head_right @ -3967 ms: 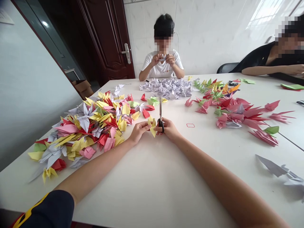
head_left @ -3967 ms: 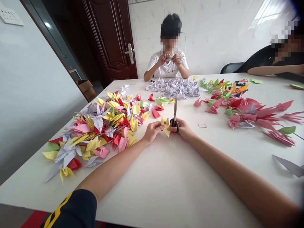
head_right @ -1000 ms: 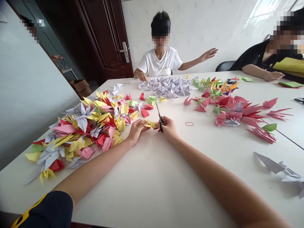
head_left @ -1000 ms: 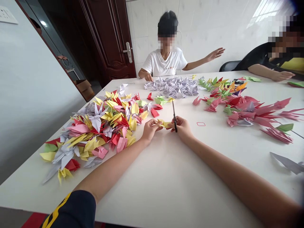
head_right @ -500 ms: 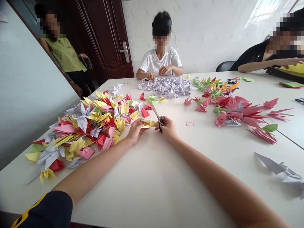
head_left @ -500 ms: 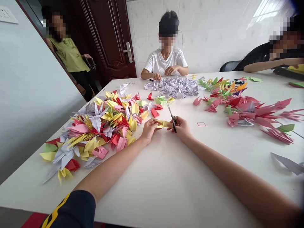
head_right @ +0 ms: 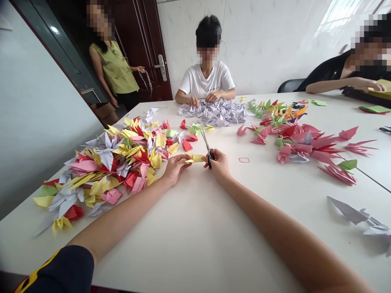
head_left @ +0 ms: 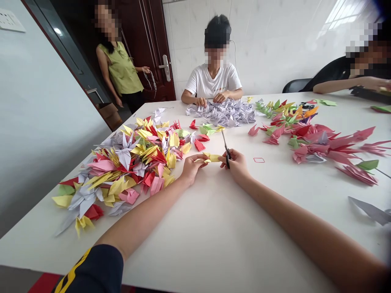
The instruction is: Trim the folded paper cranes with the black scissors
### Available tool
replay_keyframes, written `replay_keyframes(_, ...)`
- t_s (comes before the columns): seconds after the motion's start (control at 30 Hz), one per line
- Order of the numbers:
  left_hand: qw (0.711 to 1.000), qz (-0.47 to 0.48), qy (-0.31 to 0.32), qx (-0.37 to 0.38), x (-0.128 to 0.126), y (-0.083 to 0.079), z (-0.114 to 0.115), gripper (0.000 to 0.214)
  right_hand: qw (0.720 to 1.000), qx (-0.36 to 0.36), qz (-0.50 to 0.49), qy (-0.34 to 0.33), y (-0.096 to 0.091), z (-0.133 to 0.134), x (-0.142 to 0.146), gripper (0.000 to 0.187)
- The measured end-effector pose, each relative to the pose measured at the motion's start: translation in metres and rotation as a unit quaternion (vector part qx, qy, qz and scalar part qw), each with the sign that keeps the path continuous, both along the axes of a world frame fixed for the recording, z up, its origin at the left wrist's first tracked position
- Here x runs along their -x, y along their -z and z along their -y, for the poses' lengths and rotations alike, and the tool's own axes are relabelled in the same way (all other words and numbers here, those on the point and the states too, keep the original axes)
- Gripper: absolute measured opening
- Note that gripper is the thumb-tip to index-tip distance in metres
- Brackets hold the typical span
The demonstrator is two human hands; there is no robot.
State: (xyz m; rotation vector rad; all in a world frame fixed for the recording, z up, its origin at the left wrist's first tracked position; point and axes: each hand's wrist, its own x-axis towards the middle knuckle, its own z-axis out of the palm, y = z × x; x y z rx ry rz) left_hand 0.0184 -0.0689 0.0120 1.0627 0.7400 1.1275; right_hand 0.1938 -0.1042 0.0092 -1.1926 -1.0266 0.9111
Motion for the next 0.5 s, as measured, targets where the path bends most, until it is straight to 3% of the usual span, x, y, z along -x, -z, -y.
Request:
replay_keyframes(0.2, 1.000, 0.007, -0.009, 0.010, 0.000, 0.001, -0.001, 0.018, 0.994, 0.017, 0.068, 0.079, 0.002, -0.002, -0.003, 0.050)
replay_keyframes(0.33, 0.996, -0.053, -0.055, -0.048, 0.000, 0.005, -0.001, 0.012, 0.985, -0.031, 0.105, 0.135, -0.002, 0.002, 0.000, 0.051)
replay_keyframes(0.4, 0.989, -0.087, -0.073, -0.098, 0.001, 0.006, -0.002, 0.010, 0.991, -0.049, 0.075, 0.095, -0.002, 0.004, 0.003, 0.051)
replay_keyframes(0.5, 0.981, -0.109, -0.075, -0.144, 0.001, 0.008, -0.002, 0.014, 0.998, -0.043, 0.035, -0.015, -0.001, 0.004, 0.006, 0.048)
